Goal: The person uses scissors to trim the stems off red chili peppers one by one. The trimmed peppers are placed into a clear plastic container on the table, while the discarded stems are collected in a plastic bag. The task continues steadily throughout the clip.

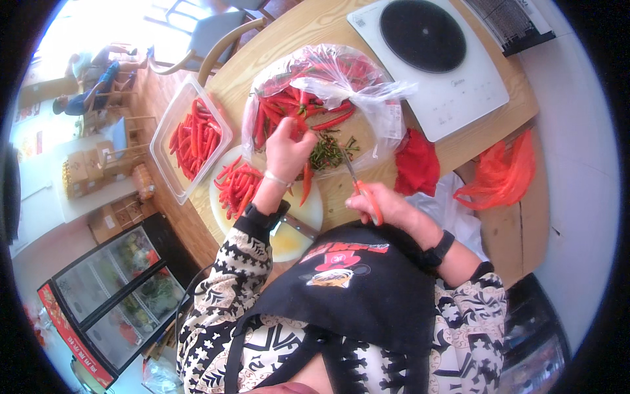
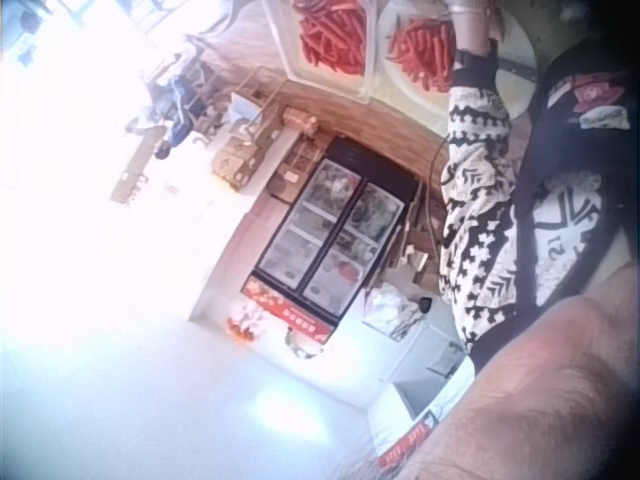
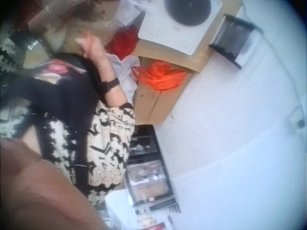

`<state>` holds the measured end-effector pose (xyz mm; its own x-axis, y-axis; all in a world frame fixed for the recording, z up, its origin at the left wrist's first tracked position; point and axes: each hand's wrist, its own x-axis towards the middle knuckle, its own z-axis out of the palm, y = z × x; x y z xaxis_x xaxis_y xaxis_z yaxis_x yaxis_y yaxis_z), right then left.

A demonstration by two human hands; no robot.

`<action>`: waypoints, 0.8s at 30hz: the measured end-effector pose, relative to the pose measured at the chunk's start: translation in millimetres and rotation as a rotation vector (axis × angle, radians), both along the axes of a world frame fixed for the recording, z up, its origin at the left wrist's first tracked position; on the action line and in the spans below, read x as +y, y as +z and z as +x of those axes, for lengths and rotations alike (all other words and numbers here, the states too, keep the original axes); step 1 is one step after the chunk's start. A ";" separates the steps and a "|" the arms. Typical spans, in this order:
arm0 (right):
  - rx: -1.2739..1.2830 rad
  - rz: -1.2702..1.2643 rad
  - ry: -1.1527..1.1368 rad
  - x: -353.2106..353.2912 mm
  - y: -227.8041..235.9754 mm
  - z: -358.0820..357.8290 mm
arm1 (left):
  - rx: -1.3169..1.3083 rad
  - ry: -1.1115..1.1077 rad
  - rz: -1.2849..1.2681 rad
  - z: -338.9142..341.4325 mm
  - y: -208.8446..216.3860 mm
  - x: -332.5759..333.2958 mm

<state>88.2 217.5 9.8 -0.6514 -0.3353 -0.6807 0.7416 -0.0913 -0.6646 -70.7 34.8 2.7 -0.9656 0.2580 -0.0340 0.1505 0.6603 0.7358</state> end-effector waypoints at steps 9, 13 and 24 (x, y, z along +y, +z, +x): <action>0.013 -0.014 0.049 -24.3 0.1 -18.2 | -0.944 0.338 1.149 39.5 3.9 -22.1; -0.009 0.026 0.041 -27.4 -4.4 -21.9 | -0.991 0.362 1.198 53.9 3.5 -17.6; -0.048 -0.064 -0.009 -20.9 10.2 -22.8 | -1.151 0.326 1.323 58.9 -12.4 -25.4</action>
